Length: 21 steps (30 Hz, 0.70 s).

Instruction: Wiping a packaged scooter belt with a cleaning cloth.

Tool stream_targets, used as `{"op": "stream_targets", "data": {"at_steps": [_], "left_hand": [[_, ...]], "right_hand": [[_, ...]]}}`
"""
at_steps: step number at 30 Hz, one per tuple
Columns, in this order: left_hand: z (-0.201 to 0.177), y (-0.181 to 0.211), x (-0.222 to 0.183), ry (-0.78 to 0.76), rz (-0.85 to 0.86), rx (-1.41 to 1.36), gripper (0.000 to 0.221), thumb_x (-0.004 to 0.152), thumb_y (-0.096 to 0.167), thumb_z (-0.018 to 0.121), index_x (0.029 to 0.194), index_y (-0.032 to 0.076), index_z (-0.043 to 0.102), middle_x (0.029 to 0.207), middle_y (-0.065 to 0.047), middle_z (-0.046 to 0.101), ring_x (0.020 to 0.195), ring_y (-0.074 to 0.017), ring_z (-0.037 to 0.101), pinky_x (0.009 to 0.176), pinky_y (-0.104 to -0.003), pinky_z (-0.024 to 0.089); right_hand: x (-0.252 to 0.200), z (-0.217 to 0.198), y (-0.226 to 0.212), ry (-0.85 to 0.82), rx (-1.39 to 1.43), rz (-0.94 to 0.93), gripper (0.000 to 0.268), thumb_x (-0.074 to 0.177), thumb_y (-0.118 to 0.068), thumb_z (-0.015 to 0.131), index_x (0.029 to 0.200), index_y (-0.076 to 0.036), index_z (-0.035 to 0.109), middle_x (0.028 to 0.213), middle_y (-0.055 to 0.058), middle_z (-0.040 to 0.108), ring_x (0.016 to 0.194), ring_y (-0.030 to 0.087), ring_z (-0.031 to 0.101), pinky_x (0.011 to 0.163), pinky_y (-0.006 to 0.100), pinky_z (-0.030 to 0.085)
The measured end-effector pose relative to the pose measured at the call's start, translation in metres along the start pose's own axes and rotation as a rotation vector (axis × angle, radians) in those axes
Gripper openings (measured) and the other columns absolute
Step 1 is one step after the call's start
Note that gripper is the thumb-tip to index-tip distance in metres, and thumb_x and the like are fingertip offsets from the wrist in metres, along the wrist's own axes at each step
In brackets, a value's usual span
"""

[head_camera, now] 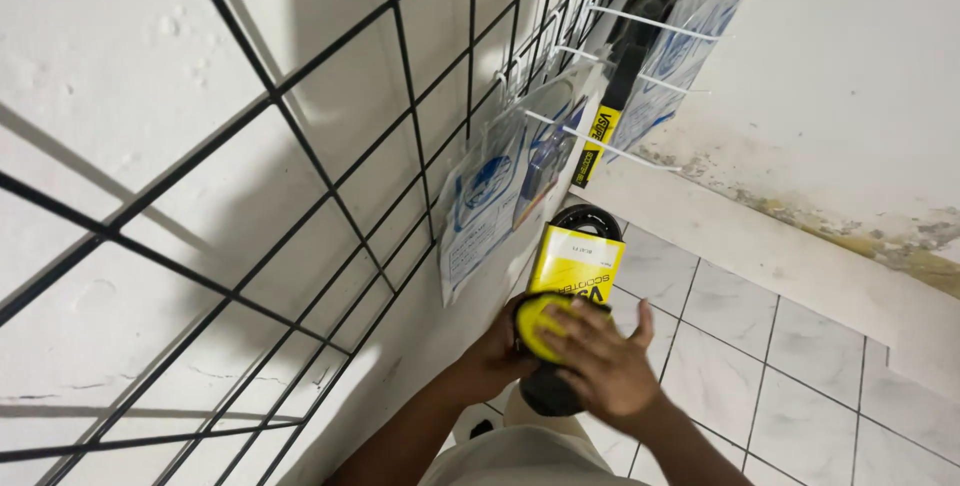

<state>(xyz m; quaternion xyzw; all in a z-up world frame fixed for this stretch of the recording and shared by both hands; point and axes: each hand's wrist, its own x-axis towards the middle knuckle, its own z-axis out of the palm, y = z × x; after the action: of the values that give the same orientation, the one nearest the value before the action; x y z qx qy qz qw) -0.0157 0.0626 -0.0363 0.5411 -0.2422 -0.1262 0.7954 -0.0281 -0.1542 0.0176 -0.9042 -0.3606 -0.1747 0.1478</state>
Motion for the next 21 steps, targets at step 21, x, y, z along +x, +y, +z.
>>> {"op": "stream_targets", "data": {"at_steps": [21], "left_hand": [[-0.004,0.019,0.002,-0.023,-0.098,-0.009,0.077,0.088,-0.011,0.055,0.156,0.006,0.024,0.138,-0.012,0.052,0.116,-0.0187,0.052,0.098,-0.033,0.047]], "right_hand": [[0.015,-0.016,-0.023,0.095,0.127,-0.079,0.054,0.083,-0.029,0.075,0.135,-0.023,0.064,0.147,-0.005,0.060,0.146,0.019,0.039,0.118,0.061,-0.007]]}}
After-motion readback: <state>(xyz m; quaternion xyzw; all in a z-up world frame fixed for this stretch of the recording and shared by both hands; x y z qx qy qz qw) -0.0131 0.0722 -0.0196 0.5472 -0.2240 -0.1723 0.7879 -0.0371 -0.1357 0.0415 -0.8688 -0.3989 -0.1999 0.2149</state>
